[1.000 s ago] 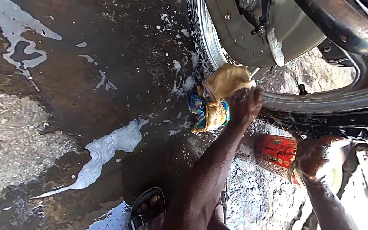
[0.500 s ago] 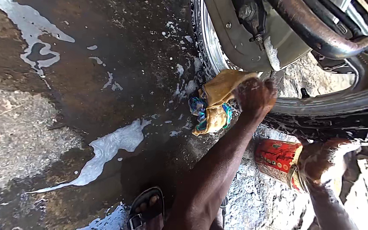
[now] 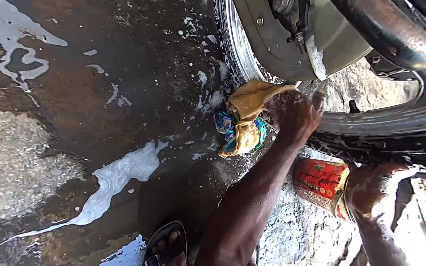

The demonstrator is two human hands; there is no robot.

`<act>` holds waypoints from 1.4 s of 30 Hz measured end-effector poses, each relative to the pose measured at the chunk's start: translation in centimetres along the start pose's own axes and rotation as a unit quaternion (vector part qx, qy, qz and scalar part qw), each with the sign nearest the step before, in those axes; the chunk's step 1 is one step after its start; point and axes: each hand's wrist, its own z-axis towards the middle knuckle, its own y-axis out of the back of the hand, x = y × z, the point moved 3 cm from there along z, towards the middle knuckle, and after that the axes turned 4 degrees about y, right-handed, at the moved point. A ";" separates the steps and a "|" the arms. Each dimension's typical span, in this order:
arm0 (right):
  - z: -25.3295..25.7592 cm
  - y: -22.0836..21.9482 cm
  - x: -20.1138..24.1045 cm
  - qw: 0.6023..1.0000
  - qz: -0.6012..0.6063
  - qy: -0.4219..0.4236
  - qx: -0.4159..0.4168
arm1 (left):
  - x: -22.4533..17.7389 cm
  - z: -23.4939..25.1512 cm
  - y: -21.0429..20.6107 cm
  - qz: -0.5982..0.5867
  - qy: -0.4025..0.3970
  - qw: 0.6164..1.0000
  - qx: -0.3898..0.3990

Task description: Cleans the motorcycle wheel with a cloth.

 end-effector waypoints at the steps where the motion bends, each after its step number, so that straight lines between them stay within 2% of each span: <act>1: 0.5 2.4 -3.6 0.994 0.031 0.099 0.035 | -0.6 0.3 0.4 -0.047 -0.009 0.998 -0.045; 3: 0.4 5.3 -6.6 0.985 0.040 0.129 0.111 | -0.9 0.5 0.1 -0.132 -0.057 0.982 -0.119; 5: 0.8 6.4 -7.5 0.974 0.038 0.165 0.150 | 0.1 0.9 -0.9 -0.152 -0.083 0.971 -0.164; 7: 0.9 4.9 -5.5 0.985 0.050 0.143 0.085 | 2.6 0.8 -2.8 -0.120 -0.076 0.972 -0.188; 9: 1.0 3.7 -4.2 0.989 0.079 0.109 0.056 | 5.4 0.2 -4.6 -0.073 -0.056 0.978 -0.186; 12: 0.9 4.7 -4.9 0.985 0.007 0.163 0.048 | 7.1 -0.5 -4.5 0.009 -0.040 0.987 -0.157; 14: 0.7 4.6 -4.5 0.996 -0.009 0.079 0.034 | 7.3 -0.2 -3.3 0.064 -0.050 0.986 -0.147; 16: 1.3 5.2 -6.1 0.997 0.039 0.049 0.037 | 7.5 0.3 -2.2 0.092 -0.051 0.989 -0.103; 17: 1.3 5.3 -6.3 0.998 0.035 0.044 0.041 | 7.8 0.5 -2.1 0.109 -0.061 0.986 -0.110; 20: 0.2 4.0 -3.8 0.997 -0.063 0.016 0.037 | 8.8 -0.5 -1.1 0.146 -0.083 0.976 -0.140; 22: 0.1 4.2 -3.5 0.985 -0.147 0.049 0.075 | 10.2 -1.4 -0.6 0.152 -0.024 0.984 -0.089; 24: 0.4 5.1 -4.8 0.982 -0.123 0.086 0.115 | 11.3 -2.2 -0.4 0.128 0.016 0.988 -0.083; 26: 0.4 6.0 -6.0 0.992 -0.069 0.079 0.072 | 10.9 -2.6 -0.7 0.081 0.000 0.992 -0.102; 29: 0.2 4.5 -3.5 0.995 -0.083 0.014 0.044 | 7.8 -1.5 -1.8 0.054 -0.026 0.997 -0.046; 31: 0.4 5.4 -5.7 0.990 -0.100 0.071 0.072 | 5.5 -0.2 -2.5 0.035 0.005 0.999 0.000; 33: 0.7 6.0 -7.3 0.983 -0.121 0.095 0.102 | 4.5 0.7 -2.8 -0.012 0.033 0.999 -0.008; 35: 0.3 5.1 -5.8 0.989 -0.124 0.059 0.058 | 5.9 0.7 -3.4 -0.030 0.007 0.998 -0.051; 37: 0.2 3.6 -3.2 0.994 -0.108 0.015 0.031 | 8.1 1.1 -3.9 0.006 -0.046 0.995 -0.088; 40: 0.5 4.3 -5.6 0.998 -0.002 0.063 0.014 | 11.0 1.9 -3.0 0.077 -0.103 0.989 -0.077; 42: 0.6 4.3 -6.2 0.997 0.010 0.075 0.006 | 12.7 2.8 -1.9 0.140 -0.144 0.979 -0.044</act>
